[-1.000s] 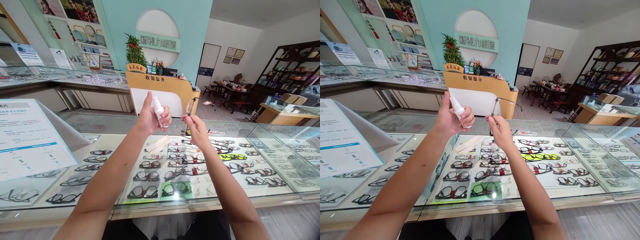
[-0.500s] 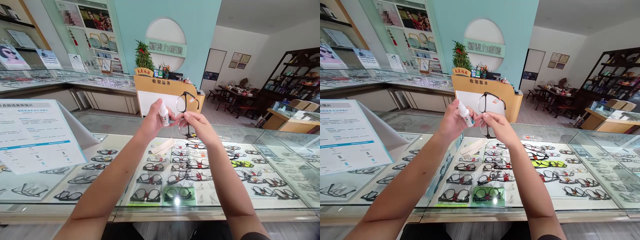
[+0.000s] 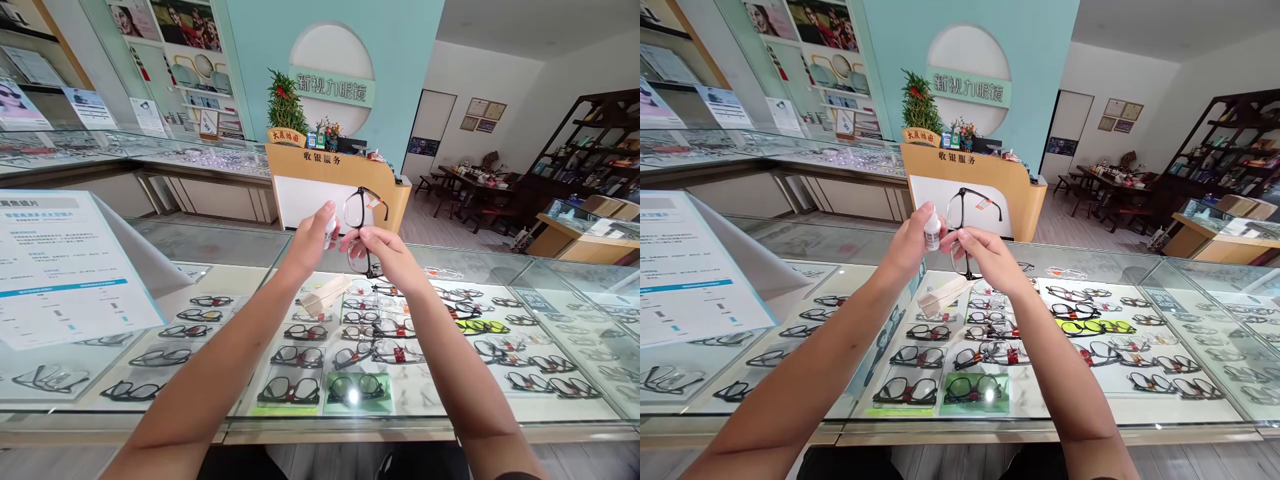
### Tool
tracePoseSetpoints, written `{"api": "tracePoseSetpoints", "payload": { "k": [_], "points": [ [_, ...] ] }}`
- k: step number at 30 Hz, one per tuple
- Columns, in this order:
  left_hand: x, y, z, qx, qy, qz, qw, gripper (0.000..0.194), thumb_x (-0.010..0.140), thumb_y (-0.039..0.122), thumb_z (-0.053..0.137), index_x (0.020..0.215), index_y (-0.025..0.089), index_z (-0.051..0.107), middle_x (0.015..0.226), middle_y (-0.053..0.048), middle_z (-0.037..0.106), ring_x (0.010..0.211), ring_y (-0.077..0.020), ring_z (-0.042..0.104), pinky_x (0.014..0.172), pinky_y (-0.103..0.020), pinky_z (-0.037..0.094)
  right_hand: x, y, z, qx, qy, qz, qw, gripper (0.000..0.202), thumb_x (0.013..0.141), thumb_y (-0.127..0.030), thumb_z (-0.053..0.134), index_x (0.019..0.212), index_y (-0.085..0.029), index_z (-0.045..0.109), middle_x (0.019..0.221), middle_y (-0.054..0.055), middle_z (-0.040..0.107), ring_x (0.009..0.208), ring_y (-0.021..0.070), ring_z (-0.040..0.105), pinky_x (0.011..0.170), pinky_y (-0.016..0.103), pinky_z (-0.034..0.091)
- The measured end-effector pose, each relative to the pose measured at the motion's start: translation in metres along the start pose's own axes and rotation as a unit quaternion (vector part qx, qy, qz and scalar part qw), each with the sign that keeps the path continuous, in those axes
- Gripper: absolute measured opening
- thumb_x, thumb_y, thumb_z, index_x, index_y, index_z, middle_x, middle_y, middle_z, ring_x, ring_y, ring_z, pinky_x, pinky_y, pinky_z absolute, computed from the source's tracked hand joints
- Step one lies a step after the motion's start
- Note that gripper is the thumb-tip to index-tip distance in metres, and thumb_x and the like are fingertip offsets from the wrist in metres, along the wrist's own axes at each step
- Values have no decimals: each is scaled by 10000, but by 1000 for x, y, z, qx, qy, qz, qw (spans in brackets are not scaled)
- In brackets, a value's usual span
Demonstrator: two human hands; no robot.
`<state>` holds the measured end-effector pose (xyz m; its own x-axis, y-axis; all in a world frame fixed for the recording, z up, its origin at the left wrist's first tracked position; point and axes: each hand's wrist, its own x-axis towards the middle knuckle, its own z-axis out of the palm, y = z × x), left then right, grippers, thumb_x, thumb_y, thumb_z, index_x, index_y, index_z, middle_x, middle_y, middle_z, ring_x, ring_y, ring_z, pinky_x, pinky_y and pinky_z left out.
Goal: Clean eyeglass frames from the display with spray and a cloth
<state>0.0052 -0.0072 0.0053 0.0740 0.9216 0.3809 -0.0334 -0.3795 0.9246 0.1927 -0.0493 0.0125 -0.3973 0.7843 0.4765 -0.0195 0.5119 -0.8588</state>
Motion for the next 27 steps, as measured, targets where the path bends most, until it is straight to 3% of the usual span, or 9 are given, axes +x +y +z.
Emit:
{"api": "tracePoseSetpoints", "payload": {
  "k": [5,9,15,21,27],
  "points": [
    [-2,-1,3,25,-11,38,999,567,1011,715,502,747,218,567,670,-13,546,631,-163,501,633,-314,434,0,3,2,9,-13,-4,1000,440,1078,-613,607,1019,-244,841,1014,42,794,885,179,644,921,335,529],
    [-2,0,3,0,0,17,1000,594,1000,753,489,754,222,588,725,-28,577,653,-169,537,648,-315,482,0,5,-1,16,-7,-11,1000,439,1091,-596,593,1035,-246,851,1008,42,787,888,184,646,899,332,521],
    [-3,2,5,10,-23,-22,999,634,966,815,480,757,228,599,788,-40,594,742,-190,573,730,-321,566,6,21,-11,79,76,-6,994,419,1069,-612,606,1061,-265,842,1039,42,799,892,190,670,849,325,519],
    [-10,-3,15,95,-83,27,992,579,1005,734,486,737,225,545,733,-20,532,710,-184,500,673,-320,442,13,34,-15,138,148,-4,979,406,1041,-606,626,1042,-252,825,994,48,804,865,176,689,777,296,519],
    [-11,-12,22,147,-90,47,984,564,1015,709,454,721,229,489,713,-16,507,684,-181,468,641,-326,396,13,35,-11,138,146,3,980,427,1027,-635,626,1046,-251,812,976,41,794,810,180,677,756,318,540]
  ]
}}
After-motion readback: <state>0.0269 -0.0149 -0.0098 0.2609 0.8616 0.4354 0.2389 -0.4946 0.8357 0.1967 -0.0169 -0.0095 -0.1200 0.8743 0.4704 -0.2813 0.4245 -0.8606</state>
